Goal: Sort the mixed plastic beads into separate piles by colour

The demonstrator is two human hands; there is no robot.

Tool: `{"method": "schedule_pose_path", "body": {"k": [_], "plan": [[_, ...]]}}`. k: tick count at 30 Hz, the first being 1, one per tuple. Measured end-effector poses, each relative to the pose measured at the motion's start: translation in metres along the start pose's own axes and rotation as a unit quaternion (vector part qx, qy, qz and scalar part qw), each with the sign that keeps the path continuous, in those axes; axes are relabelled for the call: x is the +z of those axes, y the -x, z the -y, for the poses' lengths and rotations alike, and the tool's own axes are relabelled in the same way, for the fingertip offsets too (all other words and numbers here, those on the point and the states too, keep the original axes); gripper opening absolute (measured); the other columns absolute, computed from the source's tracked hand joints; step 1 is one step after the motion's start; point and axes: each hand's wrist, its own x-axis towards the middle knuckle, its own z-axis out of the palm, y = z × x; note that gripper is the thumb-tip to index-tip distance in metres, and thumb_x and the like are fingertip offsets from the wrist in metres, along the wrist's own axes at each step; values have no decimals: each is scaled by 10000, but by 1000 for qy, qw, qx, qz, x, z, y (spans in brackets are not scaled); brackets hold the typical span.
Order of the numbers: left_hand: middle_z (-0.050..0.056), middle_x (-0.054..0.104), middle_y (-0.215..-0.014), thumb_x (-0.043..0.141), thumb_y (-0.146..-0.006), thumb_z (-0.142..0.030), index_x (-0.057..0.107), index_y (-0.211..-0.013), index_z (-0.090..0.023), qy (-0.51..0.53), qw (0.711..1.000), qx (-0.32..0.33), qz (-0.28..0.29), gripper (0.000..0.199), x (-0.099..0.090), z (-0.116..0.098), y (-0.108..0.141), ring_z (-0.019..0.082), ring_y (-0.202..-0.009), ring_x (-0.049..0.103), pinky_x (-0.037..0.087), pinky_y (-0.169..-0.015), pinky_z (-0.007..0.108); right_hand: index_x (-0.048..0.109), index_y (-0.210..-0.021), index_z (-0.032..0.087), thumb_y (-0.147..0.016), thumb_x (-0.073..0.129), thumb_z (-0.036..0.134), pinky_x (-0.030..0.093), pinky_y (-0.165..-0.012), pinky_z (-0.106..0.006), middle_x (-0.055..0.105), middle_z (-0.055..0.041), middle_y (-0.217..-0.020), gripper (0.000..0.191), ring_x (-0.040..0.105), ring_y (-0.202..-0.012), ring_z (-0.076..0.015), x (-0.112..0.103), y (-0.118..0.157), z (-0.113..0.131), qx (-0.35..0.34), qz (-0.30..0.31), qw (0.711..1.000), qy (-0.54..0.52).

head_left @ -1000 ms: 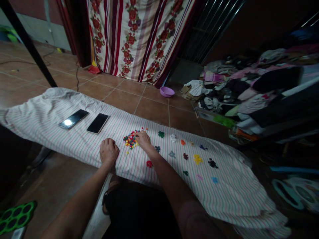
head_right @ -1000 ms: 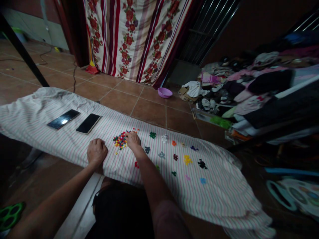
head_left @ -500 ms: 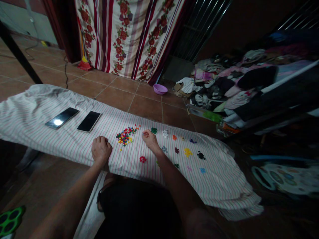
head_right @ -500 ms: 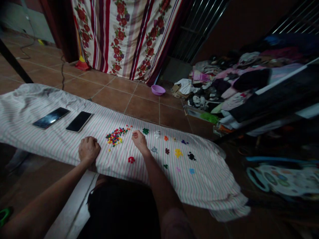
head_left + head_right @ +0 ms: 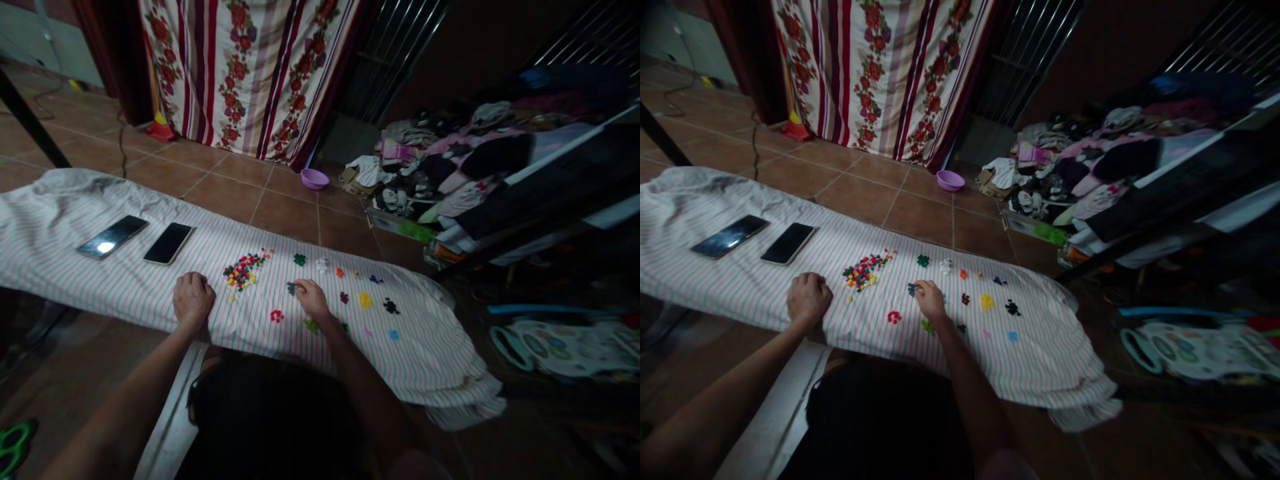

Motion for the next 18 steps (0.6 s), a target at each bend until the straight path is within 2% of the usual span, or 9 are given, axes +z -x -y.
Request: {"method": "schedule_pose_path", "body": {"k": [7,11,14,18], "plan": [[113,569,-897,425,-777,-209,566,-829,-181,17,1000,-11,7,153,-1,0,0,257,-902,471,355,-776,382,682,-957,187,-762,459,111,476,-825,-285,647,-57,-933,306,604,-871,-161,-5,2,1,-15,-21,999,-30],[118,564,-891,432,-770,-198,569,-842,-177,16,1000,-3,7,157,-1,-1,0,259,-906,462,359,-781,388,681,-986,196,-804,472,148,469,-838,-299,652,-64,-959,281,602,-861,-166,-6,-4,14,-28,-38,999,-13],[118,564,-887,434,-771,-192,572,-843,-177,13,1000,-8,11,157,-2,-2,0,259,-901,464,359,-785,392,690,-973,204,-830,491,172,460,-841,-295,661,-57,-937,247,600,-872,-166,1,-20,32,-66,-4,998,-13],[108,571,-884,442,-775,-195,560,-823,-182,2,1000,-7,13,129,-2,-1,-1,252,-898,471,361,-780,382,705,-944,216,-839,515,159,453,-830,-273,663,-44,-924,224,599,-871,-155,25,-48,60,-107,53,993,-12]]}}
